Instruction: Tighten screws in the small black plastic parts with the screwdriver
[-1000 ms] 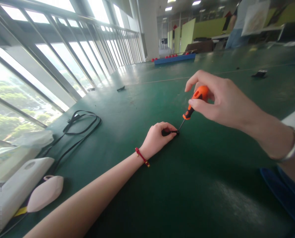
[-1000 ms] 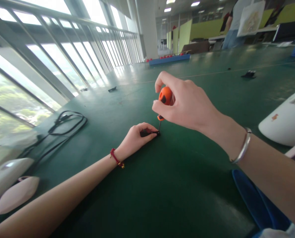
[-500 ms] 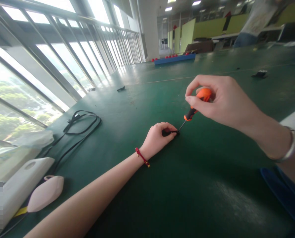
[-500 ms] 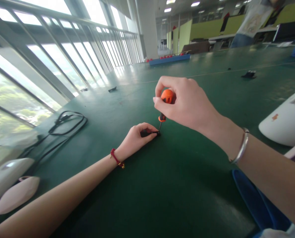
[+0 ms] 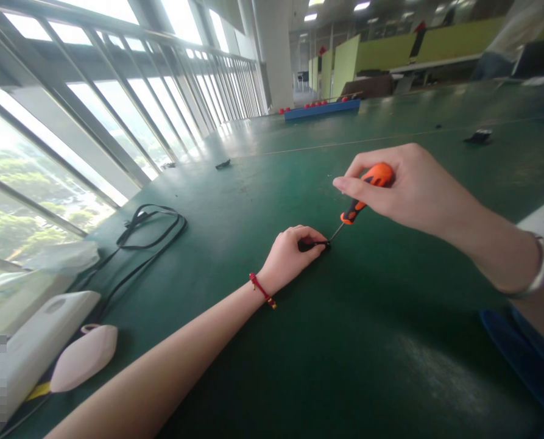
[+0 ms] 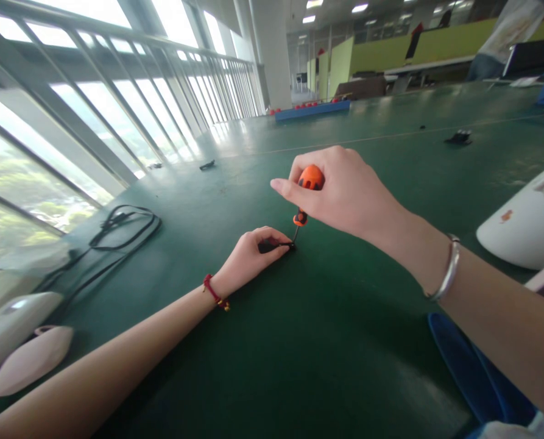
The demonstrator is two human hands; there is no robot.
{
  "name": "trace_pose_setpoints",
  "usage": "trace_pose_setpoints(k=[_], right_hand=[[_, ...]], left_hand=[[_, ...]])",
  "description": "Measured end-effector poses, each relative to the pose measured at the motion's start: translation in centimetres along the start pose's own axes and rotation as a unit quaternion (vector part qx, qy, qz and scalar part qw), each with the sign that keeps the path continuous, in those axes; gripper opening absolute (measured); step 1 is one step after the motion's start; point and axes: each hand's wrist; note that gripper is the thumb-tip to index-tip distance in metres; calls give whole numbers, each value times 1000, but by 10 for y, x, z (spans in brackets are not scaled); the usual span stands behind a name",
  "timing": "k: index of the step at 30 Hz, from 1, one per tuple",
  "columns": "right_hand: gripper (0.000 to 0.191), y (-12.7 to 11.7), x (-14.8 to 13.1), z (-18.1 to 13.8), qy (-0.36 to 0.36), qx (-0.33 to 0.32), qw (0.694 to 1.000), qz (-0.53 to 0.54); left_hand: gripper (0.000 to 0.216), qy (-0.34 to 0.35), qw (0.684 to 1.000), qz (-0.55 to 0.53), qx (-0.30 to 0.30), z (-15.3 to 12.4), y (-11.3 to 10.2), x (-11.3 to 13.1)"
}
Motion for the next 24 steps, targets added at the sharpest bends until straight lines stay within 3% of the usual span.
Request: trace_pose_setpoints(k=[2,4,7,9,11,14,17,19,21,24], right_hand=[[10,1,1,0,-5,1,1000,19],[21,1,2,0,-2,-5,999,43],[14,1,3,1,-7,-10,999,31],[19,2,2,1,-13,-9,999,36],[6,2,2,1,-12,-12,997,71],[10,3,4,1,2,-37,994,99],[29,1,7,2,10,-107,991,84],[30,-4,7,4,4,-136,987,80],[28,-10,6,7,-5,-115,990,84],[25,-14,6,12,-20,-32,995,93]], left_hand=[[14,-1,1000,1,2,0,0,0],[14,-2,1000,4,2,0,0,0],[14,0,1000,3,3,0,0,0],[14,-2,1000,1,3,0,0,1],[14,-6,1000,1,2,0,0,1],[14,-6,1000,0,2,0,0,2],[14,-6,1000,-4,2,0,0,2],[14,-7,1000,-5,2,1,0,1],[14,-7,1000,-5,5,0,0,1],[13,-7,1000,-10,10,0,0,0]])
Point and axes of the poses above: each hand's wrist, its own z-axis towards the middle knuckle, its own y-axis out of the palm, x = y × z, and after that the axes turned 6 degrees about -x, right-handed
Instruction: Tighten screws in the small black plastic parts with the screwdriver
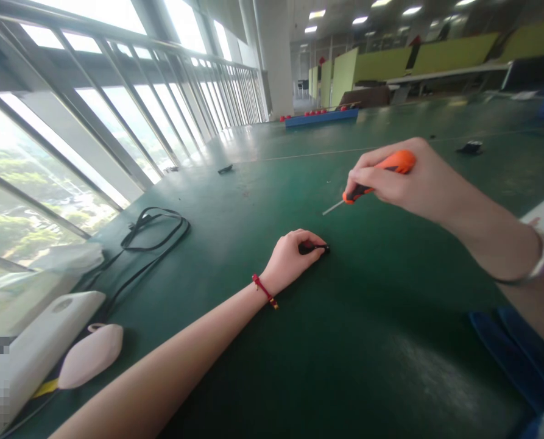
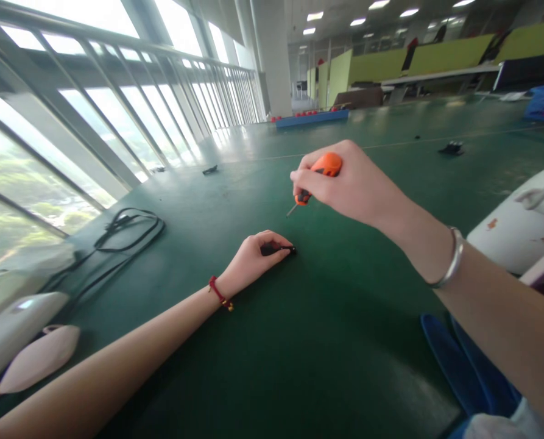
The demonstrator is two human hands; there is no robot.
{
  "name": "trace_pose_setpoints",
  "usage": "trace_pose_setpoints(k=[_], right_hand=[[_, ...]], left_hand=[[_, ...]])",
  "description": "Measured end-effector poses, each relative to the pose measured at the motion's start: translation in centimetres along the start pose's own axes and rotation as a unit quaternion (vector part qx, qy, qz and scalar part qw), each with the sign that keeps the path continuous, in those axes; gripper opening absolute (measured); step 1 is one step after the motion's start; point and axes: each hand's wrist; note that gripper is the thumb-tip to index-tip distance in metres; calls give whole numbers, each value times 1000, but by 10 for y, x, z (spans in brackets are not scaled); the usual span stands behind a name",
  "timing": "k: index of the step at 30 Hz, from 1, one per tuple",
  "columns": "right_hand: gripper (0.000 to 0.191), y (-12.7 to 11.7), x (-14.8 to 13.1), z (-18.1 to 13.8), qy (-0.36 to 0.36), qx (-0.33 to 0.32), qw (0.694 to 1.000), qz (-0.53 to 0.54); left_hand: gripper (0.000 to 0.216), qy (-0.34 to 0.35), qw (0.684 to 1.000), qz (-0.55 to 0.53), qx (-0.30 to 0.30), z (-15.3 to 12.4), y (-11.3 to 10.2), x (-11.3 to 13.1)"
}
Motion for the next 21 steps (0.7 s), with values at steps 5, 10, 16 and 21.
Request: trace_pose_setpoints(k=[5,10,16,21], right_hand=[[12,25,24,-14,-20,36,998,-44],[12,60,52,-47,26,-14,996,-87],[14,78,68,-56,31,-66,992,-105],[17,83,69,-52,28,-85,987,-133]], left_hand=[[13,6,1000,-15,4,0,0,-2],[15,7,1000,-25,2,1,-1,-3],[16,10,1000,-17,-5,0,-2,-1],[16,10,1000,-7,-8,0,-3,-1]])
Point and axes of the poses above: each hand's wrist, its own z-axis towards the middle knuckle, its own y-axis out of the palm, x = y × z, and after that the axes turned 6 degrees about -x, right-handed
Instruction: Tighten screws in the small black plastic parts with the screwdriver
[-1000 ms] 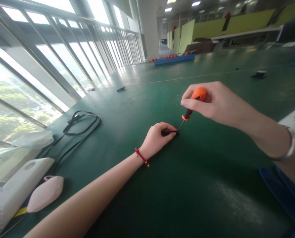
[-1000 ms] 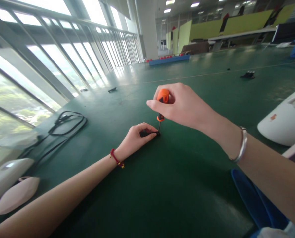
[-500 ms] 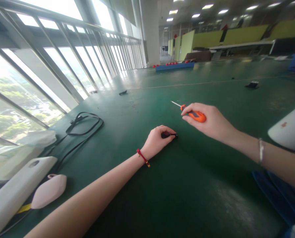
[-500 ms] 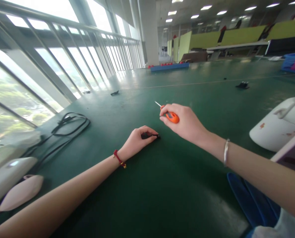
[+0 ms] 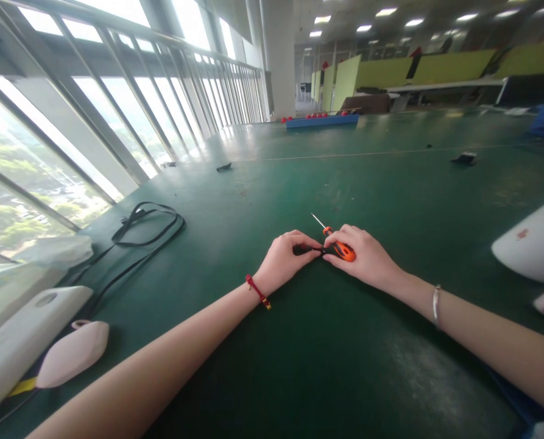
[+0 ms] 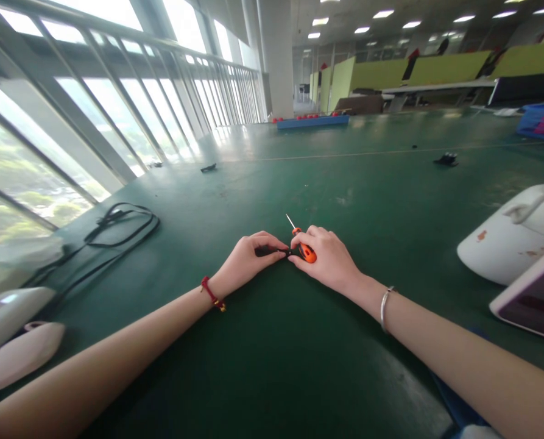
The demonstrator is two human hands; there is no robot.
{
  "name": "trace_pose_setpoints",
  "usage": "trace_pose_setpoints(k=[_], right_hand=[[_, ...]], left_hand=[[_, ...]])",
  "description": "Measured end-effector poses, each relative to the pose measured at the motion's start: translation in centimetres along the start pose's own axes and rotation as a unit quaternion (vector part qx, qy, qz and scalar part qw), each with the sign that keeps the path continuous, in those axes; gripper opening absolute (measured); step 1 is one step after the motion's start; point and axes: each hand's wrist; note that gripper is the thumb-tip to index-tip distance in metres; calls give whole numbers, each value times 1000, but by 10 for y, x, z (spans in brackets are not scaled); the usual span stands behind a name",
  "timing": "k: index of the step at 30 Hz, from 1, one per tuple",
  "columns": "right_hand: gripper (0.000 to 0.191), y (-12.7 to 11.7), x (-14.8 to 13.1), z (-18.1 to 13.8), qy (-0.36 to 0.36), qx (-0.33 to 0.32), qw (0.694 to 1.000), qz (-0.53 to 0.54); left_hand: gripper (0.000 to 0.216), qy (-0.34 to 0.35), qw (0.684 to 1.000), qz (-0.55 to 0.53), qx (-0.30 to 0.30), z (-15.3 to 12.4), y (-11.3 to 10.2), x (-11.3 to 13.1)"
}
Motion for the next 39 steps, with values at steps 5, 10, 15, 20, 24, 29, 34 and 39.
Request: trace_pose_setpoints(k=[5,10,15,20,24,29,34,39], right_hand=[[16,0,-3,0,-3,-12,1000,-13],[16,0,-3,0,-3,-16,1000,-14],[14,0,-3,0,-4,-14,1000,-12],[15,1,-4,-1,-4,-15,1000,-10],[21,0,-5,-5,0,0,1000,-8],[19,-1,-8,-7,-4,15,1000,-2],[15,0,-10,-6,-8,21,1000,1],[13,0,-9,-7,-9,31,999,4]], left_hand=[[17,1,1000,-7,-2,0,0,-1],[17,-10,1000,-25,-6,1,0,0],[16,-16,999,-39,-4,2,0,-1],[15,-20,998,-63,6,2,0,0],[15,-18,997,-76,28,0,0,0],[16,-6,996,-74,42,-2,1,-2],[15,5,998,-52,38,-2,2,-1],[13,29,996,43,79,-5,4,6]])
Point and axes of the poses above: each hand's wrist, its own z-axis towards the middle knuckle, its own y-axis out of the palm, x = y × z, and after that the axes turned 6 degrees about -x, right-handed
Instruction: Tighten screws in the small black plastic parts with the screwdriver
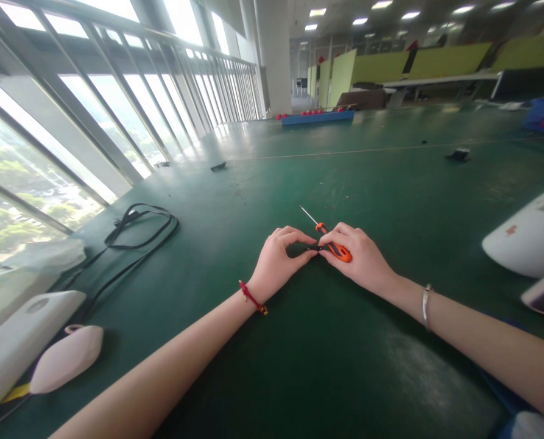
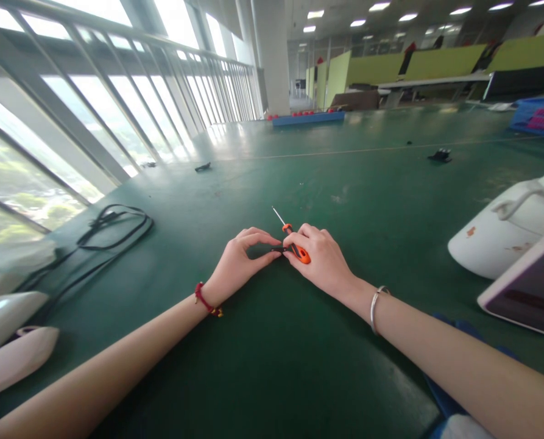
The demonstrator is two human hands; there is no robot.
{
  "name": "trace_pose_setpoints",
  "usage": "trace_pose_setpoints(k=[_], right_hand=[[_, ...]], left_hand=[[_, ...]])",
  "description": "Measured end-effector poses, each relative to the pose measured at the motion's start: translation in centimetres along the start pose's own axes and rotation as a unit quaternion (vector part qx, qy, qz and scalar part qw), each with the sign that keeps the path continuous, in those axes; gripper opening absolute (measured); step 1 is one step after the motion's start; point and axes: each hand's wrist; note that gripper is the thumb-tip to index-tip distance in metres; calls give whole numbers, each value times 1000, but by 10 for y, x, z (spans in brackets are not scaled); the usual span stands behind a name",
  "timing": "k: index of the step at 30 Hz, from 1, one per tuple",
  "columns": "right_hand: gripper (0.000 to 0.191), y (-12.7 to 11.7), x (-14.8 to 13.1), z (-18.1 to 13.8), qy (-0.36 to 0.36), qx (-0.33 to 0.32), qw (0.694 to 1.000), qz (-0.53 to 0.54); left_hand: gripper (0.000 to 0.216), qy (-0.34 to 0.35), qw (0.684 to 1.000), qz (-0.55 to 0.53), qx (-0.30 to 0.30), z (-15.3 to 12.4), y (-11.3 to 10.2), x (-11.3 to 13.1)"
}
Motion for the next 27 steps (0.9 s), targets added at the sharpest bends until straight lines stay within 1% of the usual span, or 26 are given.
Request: trace_pose_setpoints(k=[4,8,12,15,18,22,25,27], right_hand=[[12,0,-1,-2,-5,-3,1000,5],[12,-1,-2,-3,-7,-4,1000,12],[12,-6,-1,-3,-7,-1,999,34],[13,-10,2,-3,11,17,998,56],[12,-12,5,-2,33,35,997,68],[12,-10,5,-1,42,31,996,79],[13,-8,5,0,44,23,995,88],[12,-7,5,0,45,21,994,95]], left_hand=[[8,17,999,39,7,-2,1,3],[9,18,999,51,2,-3,2,2],[9,32,997,67,0,-5,-3,5],[9,22,998,59,1,-6,-10,8],[8,11,998,50,-25,-7,-10,8],[9,5,995,77,-68,-7,-1,4],[11,5,992,105,-71,-8,0,6],[13,-1,991,119,-58,-10,-10,9]])
Point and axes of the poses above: each hand's wrist, its own z-axis towards the middle knuckle, its own y-axis out of the palm, x = y × z, and after that the axes turned 6 degrees about -x, right-handed
